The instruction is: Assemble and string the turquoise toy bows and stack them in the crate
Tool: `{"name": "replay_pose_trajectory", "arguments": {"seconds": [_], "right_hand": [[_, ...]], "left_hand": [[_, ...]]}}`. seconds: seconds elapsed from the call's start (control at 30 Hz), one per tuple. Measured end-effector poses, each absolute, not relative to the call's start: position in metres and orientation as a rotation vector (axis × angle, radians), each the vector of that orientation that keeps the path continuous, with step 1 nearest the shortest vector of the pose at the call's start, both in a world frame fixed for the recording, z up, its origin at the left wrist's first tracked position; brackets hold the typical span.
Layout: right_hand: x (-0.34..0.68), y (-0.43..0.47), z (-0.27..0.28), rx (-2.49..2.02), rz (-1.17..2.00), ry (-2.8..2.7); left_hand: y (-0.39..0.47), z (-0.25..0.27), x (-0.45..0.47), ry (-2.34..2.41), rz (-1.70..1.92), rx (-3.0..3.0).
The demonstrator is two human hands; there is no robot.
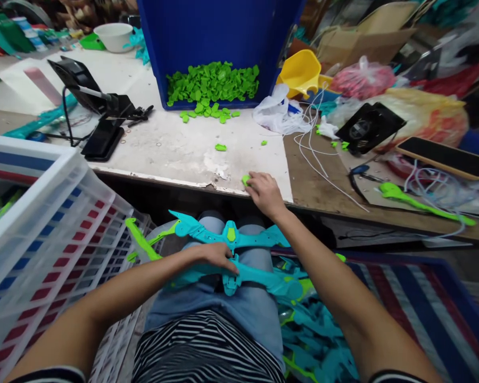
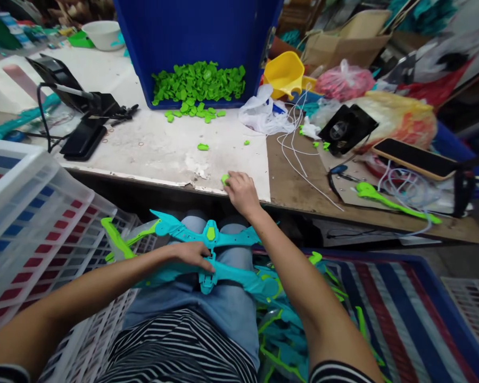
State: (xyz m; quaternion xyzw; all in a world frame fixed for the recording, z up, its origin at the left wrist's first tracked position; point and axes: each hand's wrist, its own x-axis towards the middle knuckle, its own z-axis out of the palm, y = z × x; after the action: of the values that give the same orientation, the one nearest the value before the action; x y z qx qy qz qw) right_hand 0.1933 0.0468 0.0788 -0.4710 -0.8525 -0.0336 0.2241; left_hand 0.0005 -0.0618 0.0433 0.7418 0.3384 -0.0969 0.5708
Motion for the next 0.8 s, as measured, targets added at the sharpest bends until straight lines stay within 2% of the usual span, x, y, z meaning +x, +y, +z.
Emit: {"name": "replay_pose_trajectory", "arguments": {"seconds": [0.17, 0.3, 0.43, 0.53, 0.8], "right_hand": [[0.192, 0.046, 0.098, -1.254, 0.048, -2.405], [0.189, -0.031, 0.101, -1.13, 0.04, -2.35], [0.178, -0.135, 0.073, -1.075, 0.213, -2.373], [0.17, -0.182, 0.045, -1.12, 0.241, -2.359], [0.162, -0.195, 0.018, -1.271, 0.196, -2.253]], "left_hand": [[-0.068, 0.032, -0.004, 0.803, -0.213, 1.483], [-0.07, 0.021, -0.009, 0.79, -0.126, 1.511], [-0.069, 0.013, -0.011, 0.709, -0.104, 1.487], [-0.071, 0.01, -0.011, 0.667, -0.097, 1.443], [-0.071, 0.007, -0.013, 0.642, -0.103, 1.553]]}}
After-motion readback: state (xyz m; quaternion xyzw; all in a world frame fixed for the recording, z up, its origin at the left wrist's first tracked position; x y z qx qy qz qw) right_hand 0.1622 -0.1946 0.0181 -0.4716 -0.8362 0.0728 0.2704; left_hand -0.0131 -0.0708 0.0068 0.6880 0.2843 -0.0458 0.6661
